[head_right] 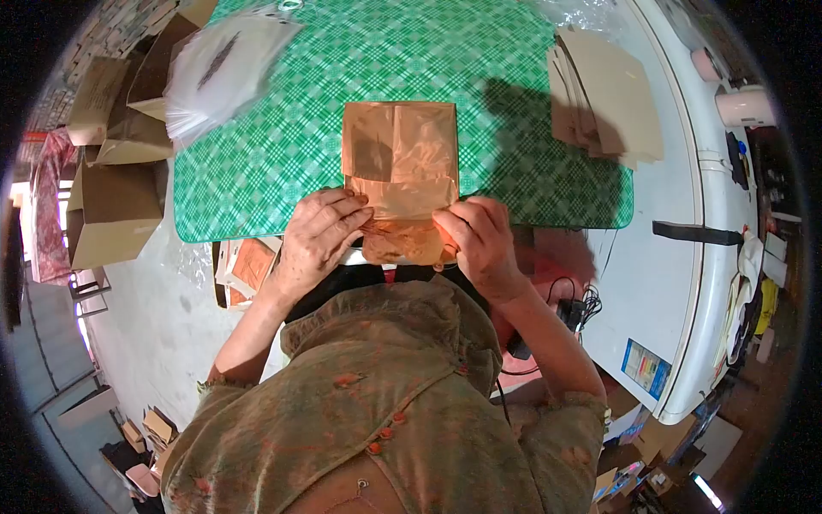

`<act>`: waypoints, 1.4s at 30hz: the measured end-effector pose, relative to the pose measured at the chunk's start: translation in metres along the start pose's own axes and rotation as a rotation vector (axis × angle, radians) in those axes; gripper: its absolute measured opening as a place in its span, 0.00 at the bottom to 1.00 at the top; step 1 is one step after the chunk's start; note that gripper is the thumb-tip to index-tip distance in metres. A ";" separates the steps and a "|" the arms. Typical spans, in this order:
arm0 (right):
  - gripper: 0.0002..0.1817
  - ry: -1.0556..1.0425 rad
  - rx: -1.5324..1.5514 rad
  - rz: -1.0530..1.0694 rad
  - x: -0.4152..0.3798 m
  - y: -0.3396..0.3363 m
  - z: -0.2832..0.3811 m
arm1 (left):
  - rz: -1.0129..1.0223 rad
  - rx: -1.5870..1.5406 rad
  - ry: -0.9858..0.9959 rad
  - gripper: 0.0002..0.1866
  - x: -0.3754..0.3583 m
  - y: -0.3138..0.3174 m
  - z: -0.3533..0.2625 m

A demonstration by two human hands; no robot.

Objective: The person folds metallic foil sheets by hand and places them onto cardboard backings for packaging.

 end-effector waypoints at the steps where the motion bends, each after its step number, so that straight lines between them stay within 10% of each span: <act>1: 0.29 0.017 0.014 0.006 0.002 0.000 0.000 | -0.023 -0.024 -0.024 0.14 0.000 0.002 0.002; 12: 0.06 0.283 -0.125 0.261 0.038 0.003 -0.001 | -0.125 0.017 -0.252 0.06 0.016 0.007 0.009; 31: 0.09 0.439 -0.178 0.438 0.054 0.007 -0.002 | -0.131 0.240 -0.203 0.11 0.036 0.019 0.015; 42: 0.13 0.547 0.134 0.114 0.038 -0.010 -0.002 | -0.108 0.223 -0.195 0.12 0.039 0.017 0.012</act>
Point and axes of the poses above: each hand's wrist, its own x-axis towards the middle knuckle, its own y-axis out of the palm, z = x × y, the point moved 2 cm from there along x, towards the middle knuckle, and after that the axes turned 13 degrees about -x, right-handed, at the moved point
